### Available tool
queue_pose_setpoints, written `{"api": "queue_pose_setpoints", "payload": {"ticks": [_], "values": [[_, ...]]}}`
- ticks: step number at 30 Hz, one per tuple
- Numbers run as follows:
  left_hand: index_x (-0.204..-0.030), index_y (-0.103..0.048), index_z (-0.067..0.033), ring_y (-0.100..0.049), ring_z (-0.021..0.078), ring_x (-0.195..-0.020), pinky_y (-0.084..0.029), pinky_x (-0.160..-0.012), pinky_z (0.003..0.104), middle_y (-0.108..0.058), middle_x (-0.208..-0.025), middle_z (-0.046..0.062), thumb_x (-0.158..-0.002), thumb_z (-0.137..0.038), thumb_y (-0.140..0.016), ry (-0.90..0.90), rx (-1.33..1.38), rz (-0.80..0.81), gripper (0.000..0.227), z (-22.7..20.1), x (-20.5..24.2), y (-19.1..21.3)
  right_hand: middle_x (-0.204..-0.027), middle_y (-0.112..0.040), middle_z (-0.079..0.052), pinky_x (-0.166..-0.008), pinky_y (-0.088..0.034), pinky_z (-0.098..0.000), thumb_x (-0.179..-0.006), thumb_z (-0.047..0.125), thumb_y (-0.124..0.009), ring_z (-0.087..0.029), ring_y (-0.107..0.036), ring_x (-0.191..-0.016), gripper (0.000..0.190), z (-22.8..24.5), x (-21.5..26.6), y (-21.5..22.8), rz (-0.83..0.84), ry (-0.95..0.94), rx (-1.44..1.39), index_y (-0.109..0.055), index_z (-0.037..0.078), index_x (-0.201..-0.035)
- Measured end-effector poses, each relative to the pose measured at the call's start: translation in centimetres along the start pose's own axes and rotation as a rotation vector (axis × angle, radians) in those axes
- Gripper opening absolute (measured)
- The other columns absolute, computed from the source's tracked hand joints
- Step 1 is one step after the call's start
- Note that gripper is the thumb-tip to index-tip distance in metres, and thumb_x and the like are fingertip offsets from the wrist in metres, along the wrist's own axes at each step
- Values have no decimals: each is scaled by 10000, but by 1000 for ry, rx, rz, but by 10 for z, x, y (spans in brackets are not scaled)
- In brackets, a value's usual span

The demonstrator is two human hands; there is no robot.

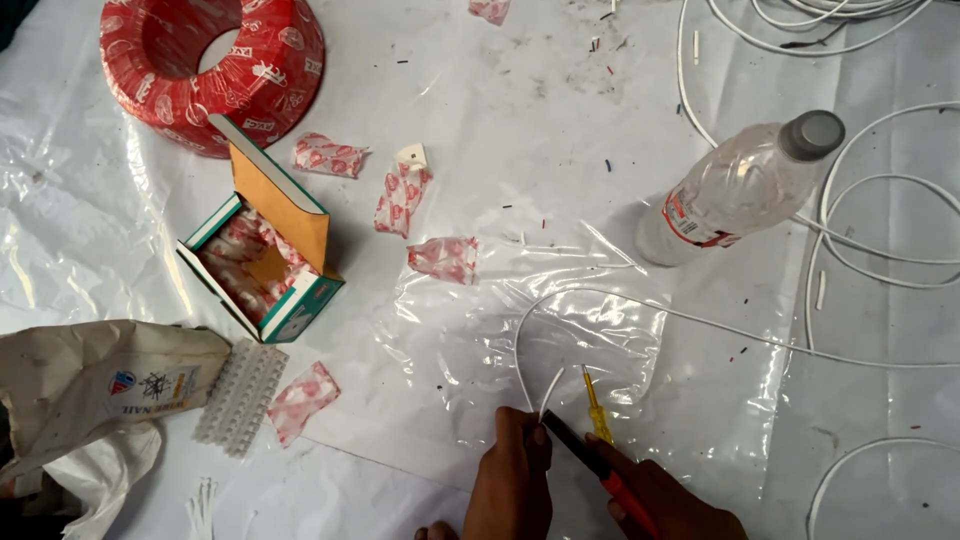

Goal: The recorder is wiring a small two-pin electrical plug or socket using a screwdriver and pliers.

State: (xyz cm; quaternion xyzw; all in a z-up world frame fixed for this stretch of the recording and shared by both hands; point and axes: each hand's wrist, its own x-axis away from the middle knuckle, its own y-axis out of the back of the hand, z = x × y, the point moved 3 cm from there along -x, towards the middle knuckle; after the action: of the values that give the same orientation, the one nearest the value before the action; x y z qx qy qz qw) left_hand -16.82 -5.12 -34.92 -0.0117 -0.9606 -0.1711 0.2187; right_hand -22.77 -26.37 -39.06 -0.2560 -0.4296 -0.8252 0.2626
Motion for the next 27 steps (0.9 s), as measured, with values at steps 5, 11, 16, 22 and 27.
{"api": "queue_pose_setpoints", "payload": {"ticks": [5,11,16,22,27], "values": [[-1098,-473,-63,-709,355,-650,-530,-629,436,-674,-695,172,-1038,-160,-490,13,-24,23,116,-10,2,4,-1008,-678,73,-847,-615,-261,-934,294,-607,-86,-693,-917,812,33,-11,38,80,-7,9,-204,456,-1620],[-1062,-484,-55,-642,331,-586,-493,-595,402,-646,-658,173,-1030,-156,-508,32,23,-6,109,-13,3,7,-1192,-708,129,-893,-627,-261,-967,409,-534,-59,-753,-1074,619,44,-3,41,8,-196,87,-349,548,-1542],[-1023,-514,-39,-531,277,-583,-463,-601,353,-595,-662,172,-1040,-146,-506,-39,157,14,108,-9,5,9,-1091,-828,119,-891,-613,-272,-946,356,-710,-57,-765,-1021,514,42,5,33,-186,-253,-129,-588,502,-1424],[-954,-583,-36,-625,361,-636,-478,-610,392,-635,-714,179,-1014,-263,-643,-38,-136,113,242,-50,-1,20,-1137,-768,125,-898,-634,-237,-910,268,-673,-25,-784,-1043,619,32,4,37,-88,-228,40,-509,460,-1476],[-863,-616,-56,-647,356,-597,-497,-546,397,-639,-653,160,-897,-205,-733,-175,-232,38,192,2,7,2,-1082,-748,42,-867,-623,-261,-1004,333,-551,-64,-749,-994,553,6,-2,31,-74,-247,-41,-476,406,-1547]]}}
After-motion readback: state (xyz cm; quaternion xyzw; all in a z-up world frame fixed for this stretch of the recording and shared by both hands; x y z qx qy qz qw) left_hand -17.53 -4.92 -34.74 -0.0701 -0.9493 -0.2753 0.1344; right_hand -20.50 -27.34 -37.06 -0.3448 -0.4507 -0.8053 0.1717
